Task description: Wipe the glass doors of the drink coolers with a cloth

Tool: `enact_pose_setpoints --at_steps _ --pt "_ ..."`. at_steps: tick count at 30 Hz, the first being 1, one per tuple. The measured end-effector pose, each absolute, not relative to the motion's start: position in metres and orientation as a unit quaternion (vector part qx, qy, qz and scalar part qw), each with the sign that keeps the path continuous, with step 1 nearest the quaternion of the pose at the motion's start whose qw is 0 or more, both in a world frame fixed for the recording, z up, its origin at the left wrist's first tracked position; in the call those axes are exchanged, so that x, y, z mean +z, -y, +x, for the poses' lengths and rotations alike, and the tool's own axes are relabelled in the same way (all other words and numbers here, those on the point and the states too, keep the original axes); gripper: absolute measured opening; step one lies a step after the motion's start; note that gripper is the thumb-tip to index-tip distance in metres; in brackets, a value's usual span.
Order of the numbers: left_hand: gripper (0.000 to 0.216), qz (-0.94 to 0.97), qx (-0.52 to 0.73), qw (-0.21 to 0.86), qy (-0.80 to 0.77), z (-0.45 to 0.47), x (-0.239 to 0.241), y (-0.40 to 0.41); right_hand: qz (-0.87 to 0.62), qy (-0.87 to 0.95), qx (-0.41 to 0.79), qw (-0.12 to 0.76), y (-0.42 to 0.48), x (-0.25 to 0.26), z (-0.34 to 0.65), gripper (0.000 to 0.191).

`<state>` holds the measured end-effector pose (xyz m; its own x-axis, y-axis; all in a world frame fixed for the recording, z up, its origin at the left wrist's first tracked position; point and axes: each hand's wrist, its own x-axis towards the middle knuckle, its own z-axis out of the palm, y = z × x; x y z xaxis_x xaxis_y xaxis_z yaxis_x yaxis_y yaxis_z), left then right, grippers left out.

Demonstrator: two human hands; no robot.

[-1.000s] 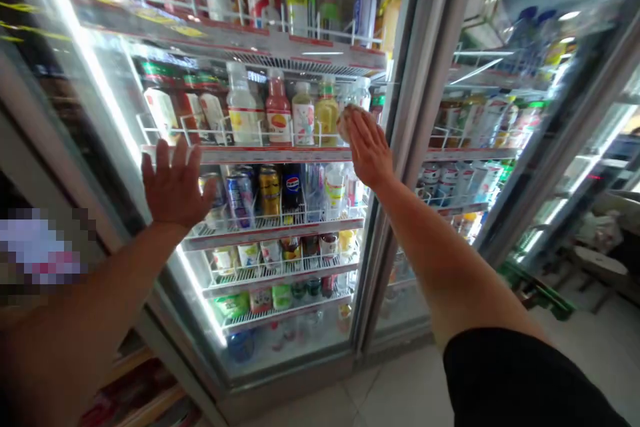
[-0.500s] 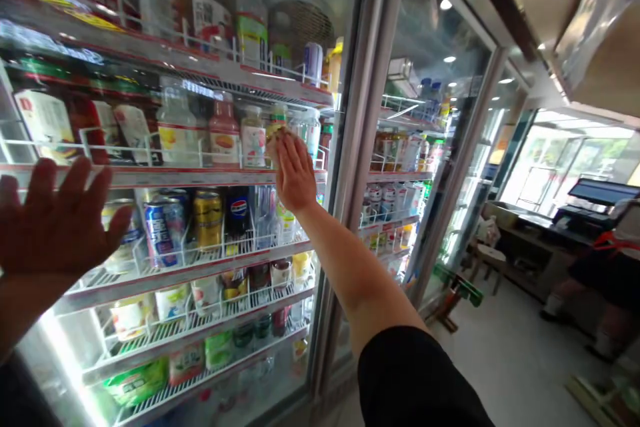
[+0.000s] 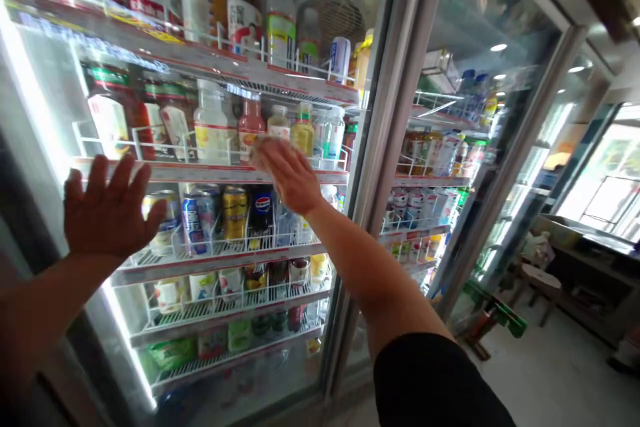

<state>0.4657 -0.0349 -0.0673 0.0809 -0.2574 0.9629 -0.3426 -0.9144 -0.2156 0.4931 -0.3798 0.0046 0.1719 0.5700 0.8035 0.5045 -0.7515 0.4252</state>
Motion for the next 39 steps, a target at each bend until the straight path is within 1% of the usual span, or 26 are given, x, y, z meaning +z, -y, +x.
enact_pose_setpoints --at_steps 2,3,4,5,6,9,10,11,12,15,16,17,18,21,22,23,24,27,28,29,30,32,34,35,36,39 --pt "0.078 0.735 0.647 0.028 0.202 0.466 -0.067 0.035 0.743 -0.466 0.465 0.118 0.382 -0.004 0.491 0.064" --pt "0.078 0.734 0.648 0.026 0.202 0.466 -0.067 0.035 0.73 -0.498 0.445 0.148 0.386 -0.002 0.491 0.064" --pt "0.077 0.732 0.65 0.024 0.202 0.466 -0.067 0.035 0.721 -0.504 0.448 0.158 0.392 0.004 0.492 0.065" --pt "0.077 0.731 0.652 0.021 0.201 0.466 -0.067 0.035 0.718 -0.488 0.472 0.15 0.4 0.013 0.494 0.065" --pt "0.077 0.73 0.653 0.018 0.201 0.466 -0.067 0.035 0.718 -0.455 0.512 0.123 0.407 0.022 0.497 0.065" --pt "0.076 0.731 0.652 0.012 0.199 0.465 -0.067 0.035 0.71 -0.323 0.625 0.002 0.421 0.037 0.504 0.066" --pt "0.076 0.732 0.651 0.01 0.2 0.465 -0.067 0.036 0.708 -0.306 0.636 -0.018 0.423 0.035 0.505 0.067" --pt "0.076 0.733 0.65 0.009 0.201 0.465 -0.067 0.036 0.712 -0.315 0.627 -0.016 0.424 0.03 0.504 0.069" --pt "0.076 0.732 0.65 0.009 0.201 0.464 -0.067 0.036 0.72 -0.351 0.598 0.009 0.425 0.023 0.503 0.071" --pt "0.075 0.734 0.65 0.008 0.198 0.464 -0.067 0.037 0.722 -0.497 0.463 0.133 0.436 0.011 0.495 0.074" --pt "0.076 0.736 0.649 0.009 0.194 0.464 -0.068 0.037 0.718 -0.515 0.443 0.154 0.442 0.013 0.494 0.072" --pt "0.076 0.738 0.647 0.009 0.192 0.464 -0.068 0.037 0.717 -0.511 0.449 0.154 0.45 0.017 0.494 0.07" --pt "0.077 0.74 0.646 0.008 0.189 0.464 -0.068 0.037 0.719 -0.485 0.479 0.133 0.458 0.021 0.494 0.067" --pt "0.077 0.744 0.643 0.002 0.181 0.465 -0.07 0.036 0.726 -0.352 0.591 0.016 0.476 0.025 0.498 0.061" --pt "0.076 0.746 0.641 0.0 0.178 0.465 -0.07 0.036 0.728 -0.326 0.603 -0.01 0.48 0.019 0.499 0.062" --pt "0.075 0.75 0.639 0.001 0.173 0.465 -0.07 0.036 0.736 -0.323 0.595 -0.016 0.482 0.01 0.499 0.062" --pt "0.073 0.754 0.635 0.004 0.167 0.465 -0.07 0.036 0.748 -0.347 0.566 -0.001 0.483 0.0 0.498 0.064" --pt "0.07 0.768 0.622 0.022 0.151 0.463 -0.068 0.037 0.763 -0.476 0.426 0.098 0.486 -0.022 0.494 0.068" --pt "0.069 0.771 0.618 0.027 0.148 0.462 -0.068 0.037 0.76 -0.49 0.412 0.111 0.488 -0.023 0.493 0.067" --pt "0.069 0.774 0.616 0.031 0.148 0.461 -0.067 0.038 0.759 -0.478 0.429 0.102 0.489 -0.019 0.494 0.066" --pt "0.068 0.775 0.614 0.035 0.148 0.46 -0.066 0.039 0.758 -0.444 0.472 0.072 0.489 -0.013 0.495 0.063" --pt "0.067 0.776 0.611 0.041 0.151 0.459 -0.065 0.04 0.744 -0.348 0.571 -0.019 0.484 0.0 0.498 0.06" --pt "0.067 0.776 0.61 0.047 0.154 0.459 -0.065 0.04 0.73 -0.305 0.607 -0.075 0.472 0.007 0.5 0.06" --pt "0.067 0.775 0.611 0.05 0.155 0.459 -0.065 0.04 0.733 -0.321 0.595 -0.074 0.463 0.006 0.5 0.061" --pt "0.067 0.775 0.611 0.05 0.157 0.46 -0.065 0.039 0.74 -0.362 0.565 -0.05 0.453 0.004 0.499 0.062" --pt "0.066 0.771 0.615 0.033 0.162 0.461 -0.066 0.037 0.748 -0.508 0.421 0.073 0.429 0.003 0.494 0.064"
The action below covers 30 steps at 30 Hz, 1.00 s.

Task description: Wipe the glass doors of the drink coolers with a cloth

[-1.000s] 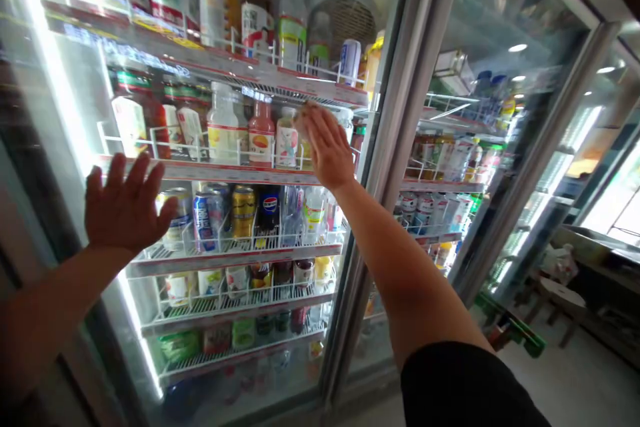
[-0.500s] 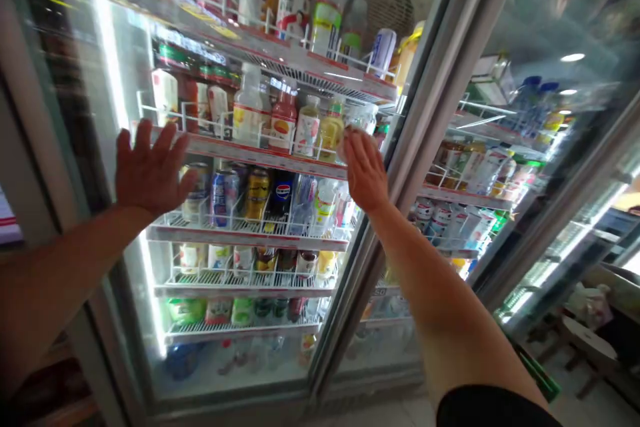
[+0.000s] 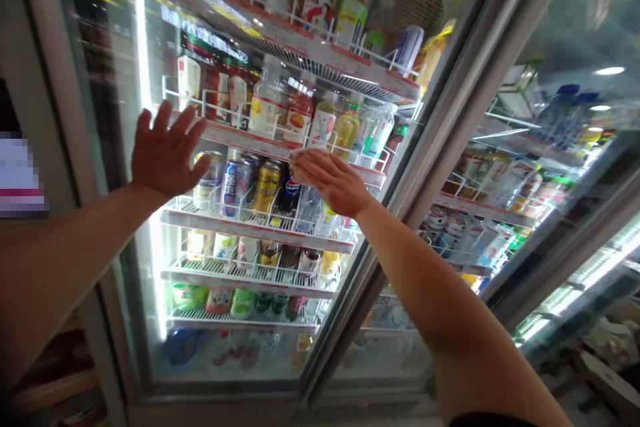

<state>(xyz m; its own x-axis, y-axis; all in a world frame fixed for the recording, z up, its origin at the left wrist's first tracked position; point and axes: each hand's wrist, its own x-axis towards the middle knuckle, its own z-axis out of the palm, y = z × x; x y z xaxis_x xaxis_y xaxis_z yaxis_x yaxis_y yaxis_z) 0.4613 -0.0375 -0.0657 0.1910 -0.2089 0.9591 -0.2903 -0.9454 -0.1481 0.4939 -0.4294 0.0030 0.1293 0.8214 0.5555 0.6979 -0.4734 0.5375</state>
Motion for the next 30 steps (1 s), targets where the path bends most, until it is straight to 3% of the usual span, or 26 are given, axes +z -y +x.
enact_pose_setpoints --at_steps 2,6,8,13,15,20,26,30 --pt "0.066 0.768 0.619 0.024 0.161 0.462 -0.066 0.036 0.747 -0.524 0.398 0.096 0.421 0.017 0.493 0.063" --pt "0.069 0.774 0.614 0.021 0.154 0.461 -0.065 0.036 0.749 -0.369 0.549 -0.02 0.409 0.054 0.498 0.057" --pt "0.069 0.788 0.597 0.029 0.147 0.459 -0.064 0.037 0.738 -0.342 0.581 -0.034 0.397 0.056 0.498 0.056" --pt "0.068 0.797 0.584 0.047 0.146 0.455 -0.063 0.04 0.719 -0.525 0.435 0.131 0.369 0.043 0.488 0.052" --pt "0.068 0.789 0.593 0.041 0.156 0.455 -0.064 0.04 0.724 -0.502 0.46 0.113 0.368 0.051 0.489 0.052" --pt "0.067 0.79 0.593 0.044 0.15 0.457 -0.065 0.038 0.731 -0.377 0.566 -0.058 0.361 0.061 0.495 0.057" --pt "0.068 0.793 0.592 0.046 0.137 0.457 -0.064 0.038 0.734 -0.53 0.421 0.052 0.325 0.007 0.481 0.058" --pt "0.069 0.797 0.584 0.071 0.136 0.457 -0.064 0.039 0.739 -0.529 0.414 0.046 0.346 0.022 0.482 0.059"
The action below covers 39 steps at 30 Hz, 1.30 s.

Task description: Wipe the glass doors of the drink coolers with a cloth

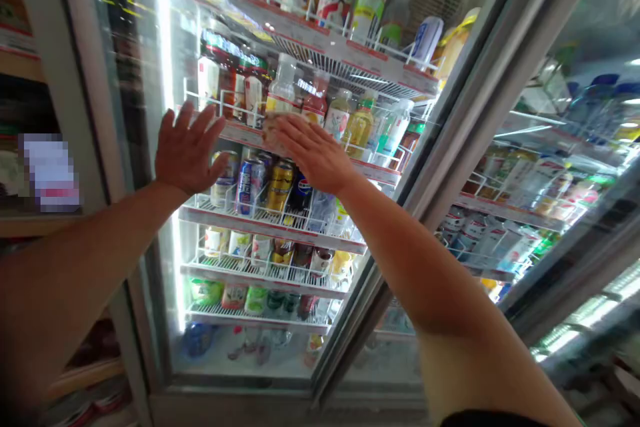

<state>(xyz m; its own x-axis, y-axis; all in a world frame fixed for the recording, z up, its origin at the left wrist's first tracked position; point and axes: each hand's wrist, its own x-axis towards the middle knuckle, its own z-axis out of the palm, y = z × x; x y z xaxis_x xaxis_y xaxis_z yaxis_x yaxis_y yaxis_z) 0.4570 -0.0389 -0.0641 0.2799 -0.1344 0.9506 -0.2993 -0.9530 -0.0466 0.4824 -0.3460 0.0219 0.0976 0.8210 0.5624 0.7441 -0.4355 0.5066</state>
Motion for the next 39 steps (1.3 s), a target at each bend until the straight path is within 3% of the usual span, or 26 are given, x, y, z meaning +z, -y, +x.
enact_pose_setpoints --at_steps 4,7,13,17,20,25,29,33,36,39 --pt "0.07 0.794 0.588 0.074 0.138 0.457 -0.064 0.041 0.748 -0.445 0.491 -0.038 0.379 0.04 0.492 0.06" --pt "0.069 0.782 0.606 0.047 0.14 0.459 -0.065 0.037 0.743 -0.418 0.515 -0.086 0.376 0.025 0.494 0.061" --pt "0.065 0.761 0.632 0.021 0.145 0.457 -0.069 0.042 0.754 -0.498 0.428 -0.015 0.334 -0.014 0.485 0.061" --pt "0.066 0.702 0.69 0.131 0.117 0.455 -0.066 0.114 0.76 -0.508 0.404 -0.028 0.329 -0.008 0.48 0.069" --pt "0.067 0.717 0.646 0.137 0.221 0.463 -0.057 0.181 0.762 -0.514 0.393 -0.029 0.346 0.006 0.476 0.077" --pt "0.069 0.74 0.631 0.106 0.209 0.475 -0.059 0.213 0.767 -0.377 0.52 -0.01 0.433 0.016 0.479 0.062" --pt "0.056 0.757 0.611 0.03 0.229 0.473 -0.071 0.195 0.785 -0.295 0.544 0.024 0.481 -0.009 0.494 0.065" --pt "0.056 0.767 0.605 -0.011 0.213 0.474 -0.018 0.171 0.767 -0.244 0.593 -0.032 0.468 -0.034 0.506 0.064" --pt "0.063 0.75 0.649 0.066 0.107 0.477 0.043 0.152 0.759 -0.24 0.603 -0.043 0.458 -0.038 0.508 0.065" --pt "0.065 0.754 0.645 0.105 0.059 0.477 0.054 0.145 0.767 -0.243 0.592 -0.053 0.459 -0.036 0.506 0.064"
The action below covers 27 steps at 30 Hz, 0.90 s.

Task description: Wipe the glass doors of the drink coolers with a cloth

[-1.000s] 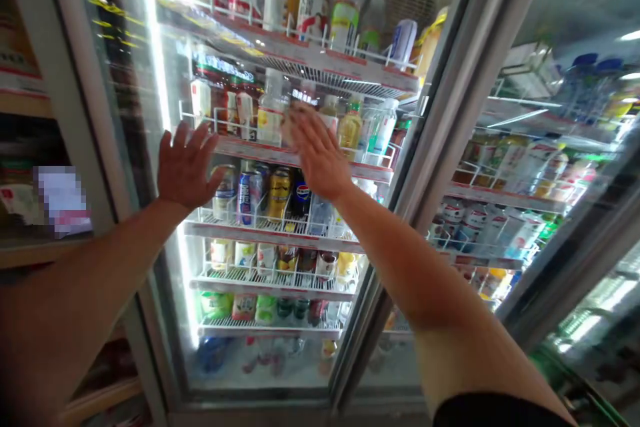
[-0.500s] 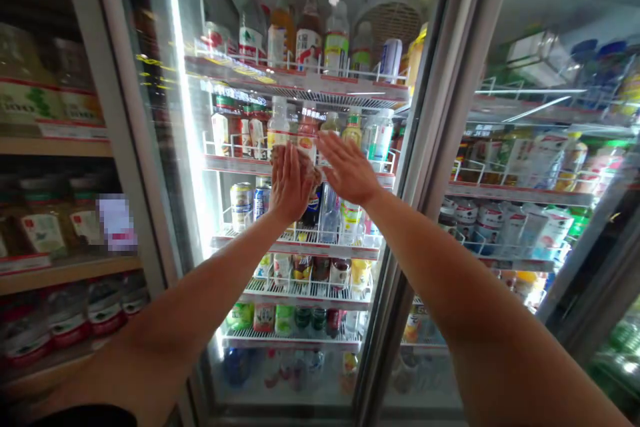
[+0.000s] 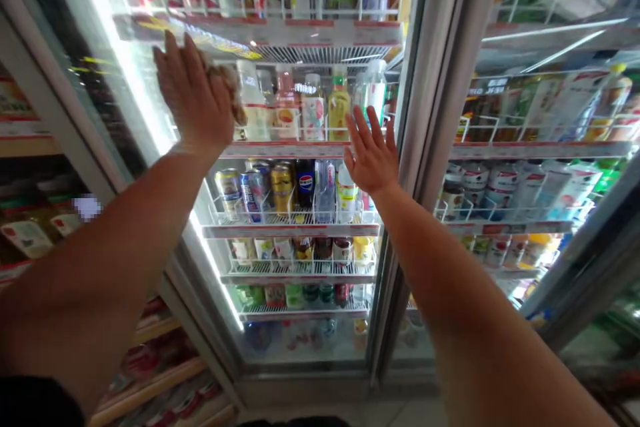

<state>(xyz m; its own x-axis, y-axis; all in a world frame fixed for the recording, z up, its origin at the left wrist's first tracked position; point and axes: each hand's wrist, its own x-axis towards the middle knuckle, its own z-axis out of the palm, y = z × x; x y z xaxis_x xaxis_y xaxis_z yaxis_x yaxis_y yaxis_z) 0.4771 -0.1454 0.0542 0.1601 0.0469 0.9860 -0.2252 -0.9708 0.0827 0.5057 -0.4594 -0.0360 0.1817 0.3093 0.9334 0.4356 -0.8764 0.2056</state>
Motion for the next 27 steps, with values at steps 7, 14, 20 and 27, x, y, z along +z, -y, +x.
enact_pose_setpoints --at_steps 7,14,20,27 --pt "0.063 0.832 0.51 -0.01 0.216 0.455 -0.022 0.166 -0.776 0.25 -0.573 0.083 0.461 -0.036 0.502 0.064" --pt "0.067 0.785 0.615 0.065 -0.026 0.477 0.074 0.128 -0.777 0.243 -0.575 0.086 0.46 -0.037 0.501 0.066" --pt "0.055 0.827 0.525 -0.033 0.198 0.452 -0.025 0.142 -0.783 0.243 -0.565 0.095 0.458 -0.036 0.498 0.065" --pt "0.078 0.804 0.587 0.001 0.093 0.469 0.043 0.098 -0.79 0.231 -0.561 0.089 0.459 -0.037 0.498 0.065"
